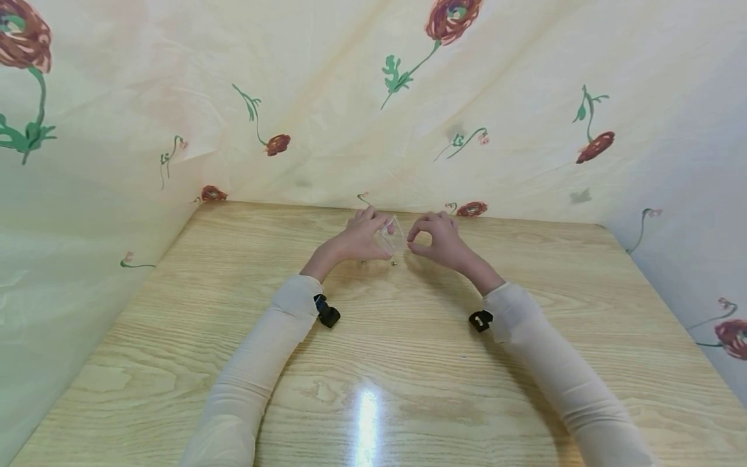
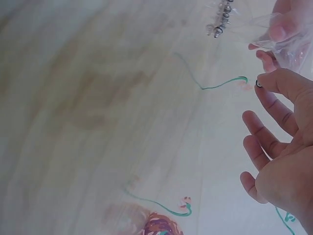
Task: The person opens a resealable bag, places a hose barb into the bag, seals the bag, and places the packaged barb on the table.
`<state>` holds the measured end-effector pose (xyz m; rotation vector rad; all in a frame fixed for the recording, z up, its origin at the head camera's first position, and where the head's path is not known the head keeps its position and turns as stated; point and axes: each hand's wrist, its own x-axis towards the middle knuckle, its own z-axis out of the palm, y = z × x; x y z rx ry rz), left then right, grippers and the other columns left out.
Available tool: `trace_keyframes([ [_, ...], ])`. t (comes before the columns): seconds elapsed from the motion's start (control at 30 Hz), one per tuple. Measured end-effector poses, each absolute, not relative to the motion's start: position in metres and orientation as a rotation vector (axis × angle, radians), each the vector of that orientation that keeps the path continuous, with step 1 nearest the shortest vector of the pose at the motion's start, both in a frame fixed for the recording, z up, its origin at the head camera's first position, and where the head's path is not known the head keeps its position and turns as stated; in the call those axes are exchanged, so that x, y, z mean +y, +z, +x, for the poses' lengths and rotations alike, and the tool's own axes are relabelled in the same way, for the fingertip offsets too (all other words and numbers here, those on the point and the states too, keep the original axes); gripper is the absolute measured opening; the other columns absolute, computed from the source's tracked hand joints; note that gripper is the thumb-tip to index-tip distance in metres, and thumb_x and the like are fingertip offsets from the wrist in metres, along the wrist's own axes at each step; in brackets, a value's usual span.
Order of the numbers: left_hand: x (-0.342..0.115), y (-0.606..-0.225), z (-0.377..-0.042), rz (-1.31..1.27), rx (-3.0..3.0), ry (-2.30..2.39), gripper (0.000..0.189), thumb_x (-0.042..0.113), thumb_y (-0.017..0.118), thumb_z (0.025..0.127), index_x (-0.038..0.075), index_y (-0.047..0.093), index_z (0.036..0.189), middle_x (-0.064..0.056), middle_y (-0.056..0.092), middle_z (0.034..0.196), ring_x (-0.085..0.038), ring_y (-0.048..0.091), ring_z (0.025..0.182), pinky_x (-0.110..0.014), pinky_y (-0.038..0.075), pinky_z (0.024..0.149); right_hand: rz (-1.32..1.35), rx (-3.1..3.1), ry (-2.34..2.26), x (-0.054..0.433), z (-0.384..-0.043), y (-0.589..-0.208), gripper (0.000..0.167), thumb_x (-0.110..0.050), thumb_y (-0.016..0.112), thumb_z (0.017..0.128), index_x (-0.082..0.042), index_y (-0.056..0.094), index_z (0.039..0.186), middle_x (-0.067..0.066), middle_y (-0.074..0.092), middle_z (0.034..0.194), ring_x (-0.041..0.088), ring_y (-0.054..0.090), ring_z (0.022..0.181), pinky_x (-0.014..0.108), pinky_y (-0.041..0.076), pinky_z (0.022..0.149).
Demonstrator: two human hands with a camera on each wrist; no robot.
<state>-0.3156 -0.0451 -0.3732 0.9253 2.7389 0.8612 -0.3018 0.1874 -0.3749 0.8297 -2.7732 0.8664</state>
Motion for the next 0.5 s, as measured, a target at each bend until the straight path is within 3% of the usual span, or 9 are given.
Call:
trace_keyframes([
  [0.27,-0.045,-0.371,-0.315,0.939,2.736,0.861,0.053,0.029,0.076,0.086,0.013,0.056,0.132,-0.012,0.042,0.129,-0.033,0.031,0.129,-0.054,0.024,0.108,0.861,-2.672,0.876,0.186,-0.303,-0.370,0.005,-0.008,0.077,0.087,-0.007,0.072,0.089,0.019,0.068,0.113,0.037,0.047,0.102,0.061,0.027,0.094],
  [0.5,-0.046,-0.371,-0.315,0.937,2.743,0.843,0.058,0.030,0.076,0.087,0.013,0.054,0.138,-0.013,0.041,0.135,-0.033,0.031,0.131,-0.055,0.024,0.110,0.905,-2.595,0.941,0.186,-0.305,-0.363,0.007,-0.006,0.077,0.087,-0.002,0.072,0.090,0.017,0.071,0.103,0.035,0.055,0.107,0.058,0.026,0.104],
])
